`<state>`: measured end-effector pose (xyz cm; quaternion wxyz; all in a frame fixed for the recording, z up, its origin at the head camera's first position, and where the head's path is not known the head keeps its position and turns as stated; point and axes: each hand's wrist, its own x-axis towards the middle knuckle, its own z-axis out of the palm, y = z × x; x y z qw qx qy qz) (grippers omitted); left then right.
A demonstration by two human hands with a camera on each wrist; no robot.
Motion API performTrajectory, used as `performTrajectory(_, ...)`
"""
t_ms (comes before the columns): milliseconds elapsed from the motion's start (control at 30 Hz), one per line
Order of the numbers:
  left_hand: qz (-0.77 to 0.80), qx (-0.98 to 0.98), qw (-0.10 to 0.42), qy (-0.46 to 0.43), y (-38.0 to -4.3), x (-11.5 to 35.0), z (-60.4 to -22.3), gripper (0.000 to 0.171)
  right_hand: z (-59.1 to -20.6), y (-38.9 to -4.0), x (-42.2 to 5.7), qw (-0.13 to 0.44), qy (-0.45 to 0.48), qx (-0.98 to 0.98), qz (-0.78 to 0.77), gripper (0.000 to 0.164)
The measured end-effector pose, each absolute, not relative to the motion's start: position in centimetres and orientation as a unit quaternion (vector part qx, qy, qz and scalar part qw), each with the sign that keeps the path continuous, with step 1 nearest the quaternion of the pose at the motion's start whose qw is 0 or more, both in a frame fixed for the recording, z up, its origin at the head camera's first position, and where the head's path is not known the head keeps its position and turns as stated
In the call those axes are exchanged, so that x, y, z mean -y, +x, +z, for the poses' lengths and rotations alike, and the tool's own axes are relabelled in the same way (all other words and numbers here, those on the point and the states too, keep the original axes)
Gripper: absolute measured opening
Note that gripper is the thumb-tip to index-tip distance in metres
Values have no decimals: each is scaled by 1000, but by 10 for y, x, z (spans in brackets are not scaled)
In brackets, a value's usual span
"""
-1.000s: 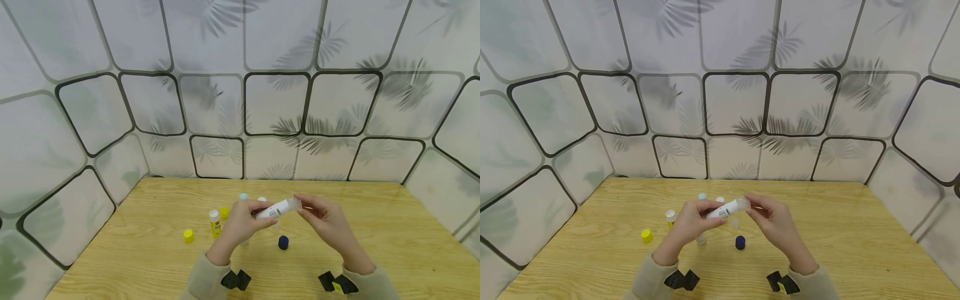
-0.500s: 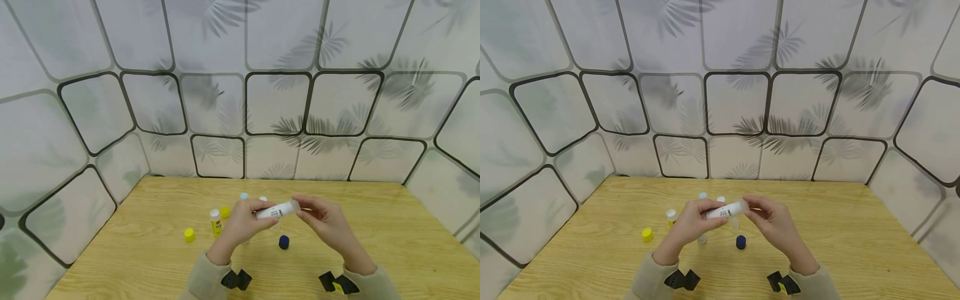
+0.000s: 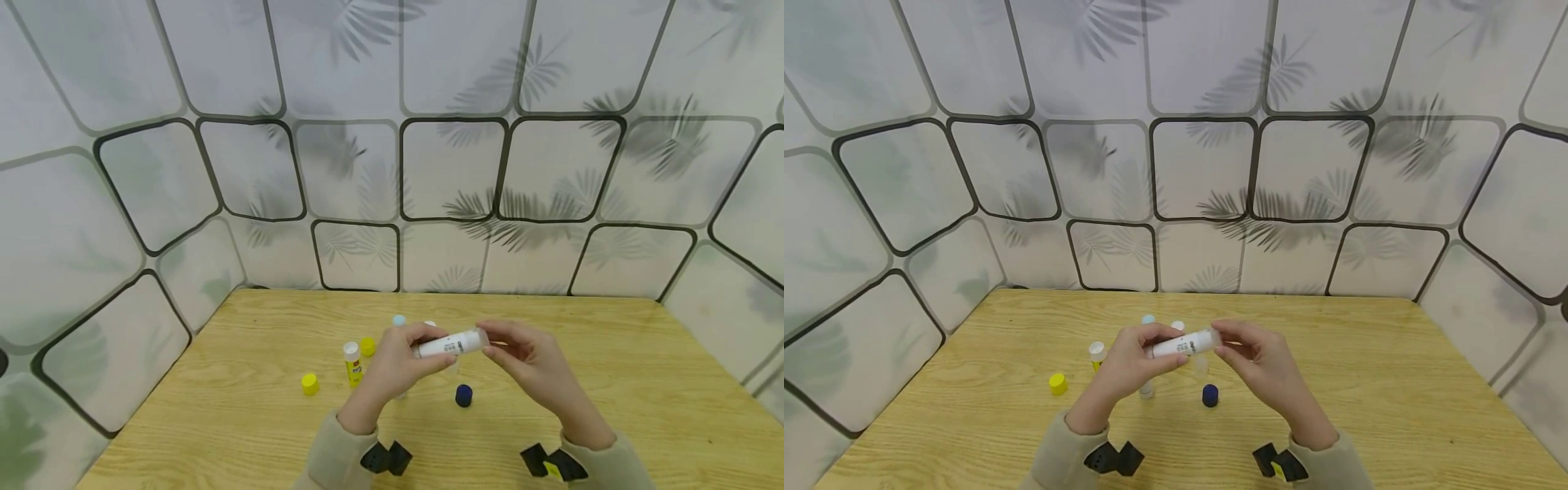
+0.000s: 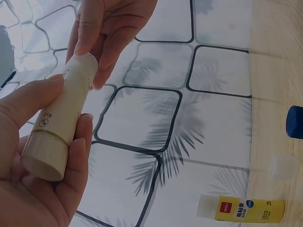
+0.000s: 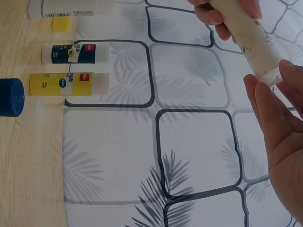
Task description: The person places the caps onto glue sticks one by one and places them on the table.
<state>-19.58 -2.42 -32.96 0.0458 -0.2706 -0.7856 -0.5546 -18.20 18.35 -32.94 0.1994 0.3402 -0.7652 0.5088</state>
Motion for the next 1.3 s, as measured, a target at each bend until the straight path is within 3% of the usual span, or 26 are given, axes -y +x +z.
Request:
performTrajectory(767, -561, 779, 57, -273, -194, 23, -329, 25, -329, -180, -185, 197, 339, 778, 490, 26)
performTrajectory(1300, -561, 785, 56, -258, -193, 22, -330, 27, -328, -181, -183, 229, 326, 797, 454, 27)
